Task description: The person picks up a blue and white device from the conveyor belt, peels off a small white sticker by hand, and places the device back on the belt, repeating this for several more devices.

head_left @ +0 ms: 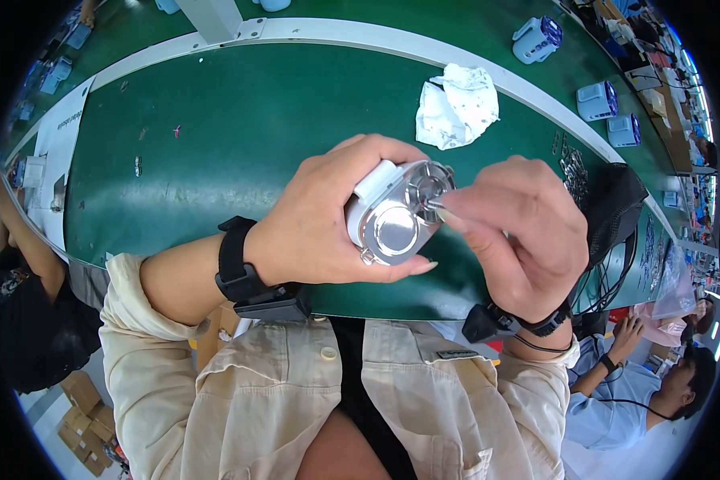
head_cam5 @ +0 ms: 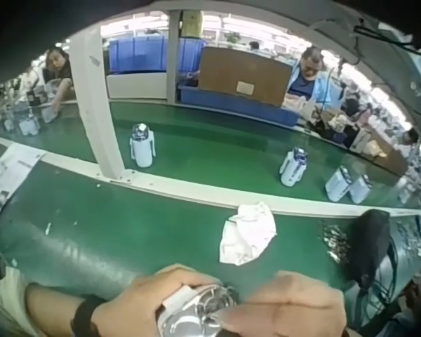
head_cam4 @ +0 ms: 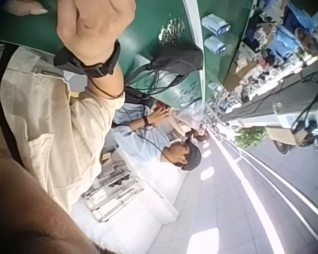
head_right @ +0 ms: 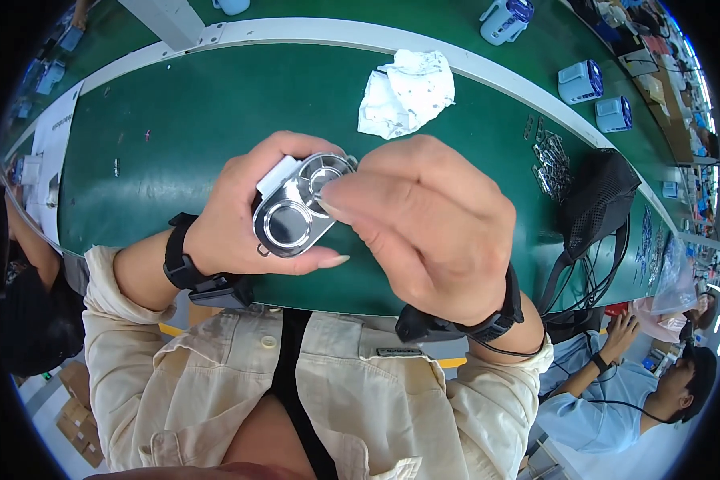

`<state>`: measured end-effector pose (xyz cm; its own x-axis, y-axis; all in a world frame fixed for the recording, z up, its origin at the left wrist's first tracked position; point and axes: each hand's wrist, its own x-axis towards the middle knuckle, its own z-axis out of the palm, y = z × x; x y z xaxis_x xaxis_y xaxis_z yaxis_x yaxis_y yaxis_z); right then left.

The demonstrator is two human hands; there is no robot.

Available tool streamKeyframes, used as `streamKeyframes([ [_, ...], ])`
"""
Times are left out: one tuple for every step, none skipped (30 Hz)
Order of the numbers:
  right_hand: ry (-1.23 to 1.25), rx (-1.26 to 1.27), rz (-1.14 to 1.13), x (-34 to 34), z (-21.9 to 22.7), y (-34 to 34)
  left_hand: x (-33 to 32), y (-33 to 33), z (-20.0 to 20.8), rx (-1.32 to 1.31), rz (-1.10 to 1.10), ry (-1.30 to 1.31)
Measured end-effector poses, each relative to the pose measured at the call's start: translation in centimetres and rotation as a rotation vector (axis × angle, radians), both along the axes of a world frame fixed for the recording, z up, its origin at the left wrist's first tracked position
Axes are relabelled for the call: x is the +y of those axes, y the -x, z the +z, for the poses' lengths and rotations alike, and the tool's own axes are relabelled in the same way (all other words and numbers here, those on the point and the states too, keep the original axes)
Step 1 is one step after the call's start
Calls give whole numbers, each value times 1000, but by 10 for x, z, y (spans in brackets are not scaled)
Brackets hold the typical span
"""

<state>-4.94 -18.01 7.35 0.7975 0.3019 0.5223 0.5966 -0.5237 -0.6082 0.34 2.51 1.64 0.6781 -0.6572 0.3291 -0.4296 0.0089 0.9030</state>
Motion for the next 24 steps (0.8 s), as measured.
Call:
streamKeyframes([
  [81, -137, 71, -2, 0, -3, 0, 0, 1, 76, -47, 12],
  [81, -139, 75, -1, 1, -2, 0, 0, 1, 74, -42, 12],
  [18, -1, 0, 0, 4, 2, 0, 0, 1, -27, 25, 0],
  [-44, 137, -75, 2, 7, 6, -1, -1, 2, -128, 92, -12],
  [-106, 274, -151, 3, 9, 10, -1, -1, 2, -230, 159, -24],
  [-104, 272, -148, 5, 10, 11, -2, -1, 2, -232, 162, -22],
  [-227, 376, -178, 8, 10, 13, -4, -2, 2, -329, 234, -8],
  [-351, 481, -208, 12, 10, 14, -5, -3, 2, -425, 305, 6],
  [-476, 585, -239, 14, 9, 14, -6, -3, 1, -522, 376, 19],
  [-474, 584, -238, 14, 8, 14, -5, -4, 0, -522, 377, 20],
  [-460, 598, -216, 14, 5, 14, -5, -4, 0, -562, 398, 3],
  [-446, 611, -196, 14, 3, 14, -5, -4, -1, -601, 418, -15],
  [-432, 625, -175, 15, 2, 14, -5, -4, -1, -641, 439, -32],
  [-432, 625, -175, 16, 2, 14, -6, -5, -2, -641, 438, -31],
  [-459, 646, -206, 18, 3, 15, -6, -5, -2, -645, 439, -29],
  [-487, 667, -236, 20, 3, 16, -6, -6, -3, -650, 440, -27],
  [-515, 687, -265, 22, 4, 16, -7, -6, -2, -656, 442, -25],
  [-515, 686, -264, 23, 3, 16, -7, -6, -2, -657, 443, -25],
  [-531, 627, -257, 25, 2, 16, -6, -5, -1, -599, 413, -16],
  [-546, 567, -250, 26, 0, 16, -6, -5, 0, -541, 383, -7],
  [-561, 508, -243, 26, -1, 17, -6, -4, 0, -483, 352, 1],
  [-562, 508, -243, 25, -1, 16, -6, -4, 1, -483, 352, 1],
  [-483, 452, -239, 23, -1, 16, -5, -3, 1, -438, 306, -6],
  [-403, 397, -235, 20, -2, 16, -4, -3, 1, -393, 259, -12],
])
